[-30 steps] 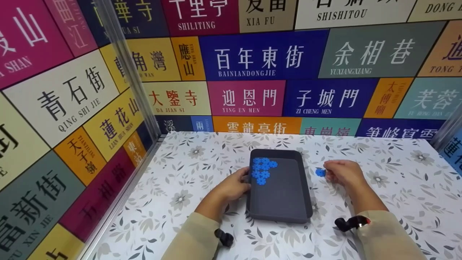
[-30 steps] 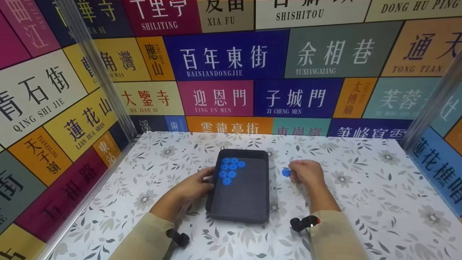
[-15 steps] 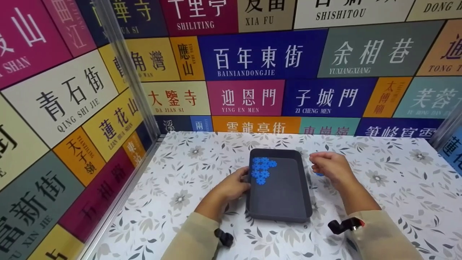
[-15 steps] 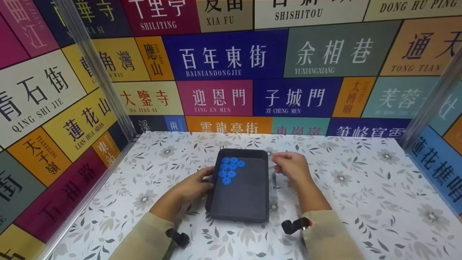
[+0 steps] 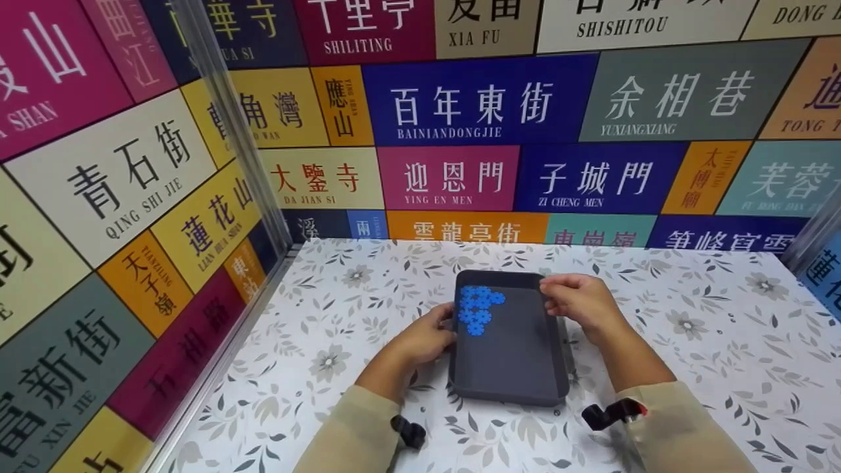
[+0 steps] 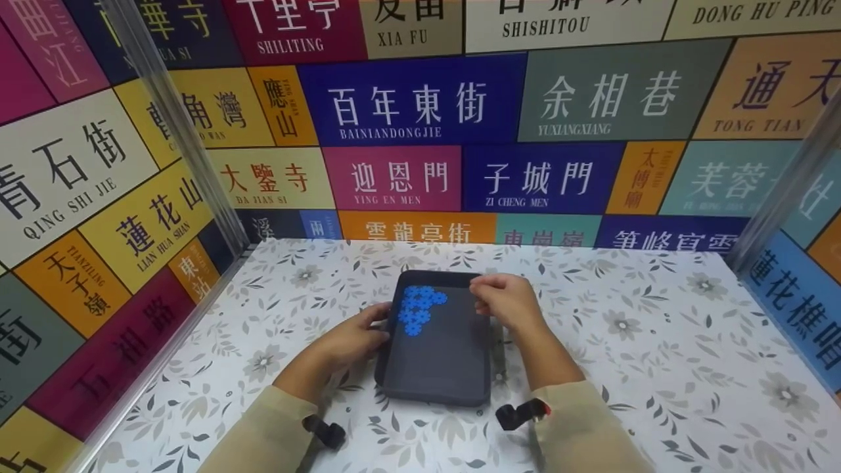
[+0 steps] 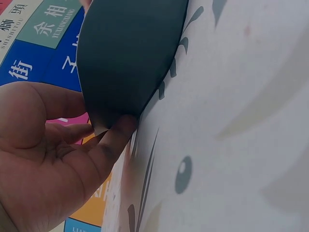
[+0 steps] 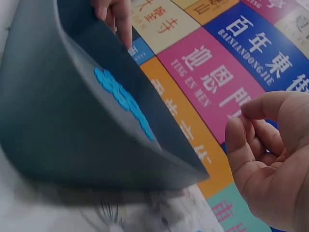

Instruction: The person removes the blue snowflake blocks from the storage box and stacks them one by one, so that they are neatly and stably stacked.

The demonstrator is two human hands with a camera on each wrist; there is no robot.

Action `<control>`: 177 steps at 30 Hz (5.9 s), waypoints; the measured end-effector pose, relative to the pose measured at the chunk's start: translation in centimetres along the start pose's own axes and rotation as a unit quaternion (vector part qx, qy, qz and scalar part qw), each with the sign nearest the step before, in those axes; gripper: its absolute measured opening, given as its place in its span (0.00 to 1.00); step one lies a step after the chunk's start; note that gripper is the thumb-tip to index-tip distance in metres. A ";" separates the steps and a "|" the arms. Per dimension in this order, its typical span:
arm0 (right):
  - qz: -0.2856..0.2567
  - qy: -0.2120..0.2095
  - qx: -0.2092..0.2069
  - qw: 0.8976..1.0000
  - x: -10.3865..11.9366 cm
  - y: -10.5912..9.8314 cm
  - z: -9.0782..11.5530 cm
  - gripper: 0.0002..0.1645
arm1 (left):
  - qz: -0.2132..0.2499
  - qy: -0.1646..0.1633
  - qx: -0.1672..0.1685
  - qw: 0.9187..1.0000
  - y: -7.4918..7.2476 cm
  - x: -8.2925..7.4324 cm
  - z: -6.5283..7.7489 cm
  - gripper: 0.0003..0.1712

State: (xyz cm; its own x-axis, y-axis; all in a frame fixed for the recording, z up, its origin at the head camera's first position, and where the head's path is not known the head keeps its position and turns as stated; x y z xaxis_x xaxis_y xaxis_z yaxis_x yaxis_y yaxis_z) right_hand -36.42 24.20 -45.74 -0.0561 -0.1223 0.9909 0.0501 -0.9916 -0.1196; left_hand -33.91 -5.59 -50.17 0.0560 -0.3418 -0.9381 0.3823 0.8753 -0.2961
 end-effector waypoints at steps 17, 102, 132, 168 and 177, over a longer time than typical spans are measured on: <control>-0.024 0.056 0.025 0.998 0.7 4.4 -4.2 0.13 | -0.004 -0.003 -0.011 1.000 0.0 -0.2 0.0 0.41; 0.229 -0.034 0.006 0.973 -2.1 5.9 -7.7 0.16 | -0.018 0.006 -0.009 1.000 0.1 -0.2 0.1 0.42; 0.078 -0.030 -0.048 0.995 1.3 1.9 -0.7 0.23 | 0.011 0.002 -0.003 1.000 0.1 -0.1 0.1 0.42; 0.040 0.086 -0.046 0.994 -6.9 -8.9 -1.6 0.24 | -0.013 0.006 -0.006 1.000 0.0 -0.1 0.1 0.42; 0.062 0.092 -0.032 0.993 -7.0 -9.0 -1.7 0.22 | -0.003 0.006 -0.004 1.000 0.0 0.0 0.1 0.42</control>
State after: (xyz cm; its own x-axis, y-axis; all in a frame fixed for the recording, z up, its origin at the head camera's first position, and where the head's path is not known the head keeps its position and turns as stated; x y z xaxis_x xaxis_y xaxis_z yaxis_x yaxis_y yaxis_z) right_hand -38.21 33.91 -51.67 -0.2349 -0.2446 0.9408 0.0054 -0.9681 -0.2503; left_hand -33.85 -5.62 -50.21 0.0431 -0.3441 -0.9379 0.3758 0.8754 -0.3039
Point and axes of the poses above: each hand's wrist, its own z-axis away from the middle knuckle, its own y-axis out of the palm, x = y × z, the point moved 3 cm from there along -z, towards the middle knuckle, and after that the axes turned 2 degrees about x, right-handed, at the moved point
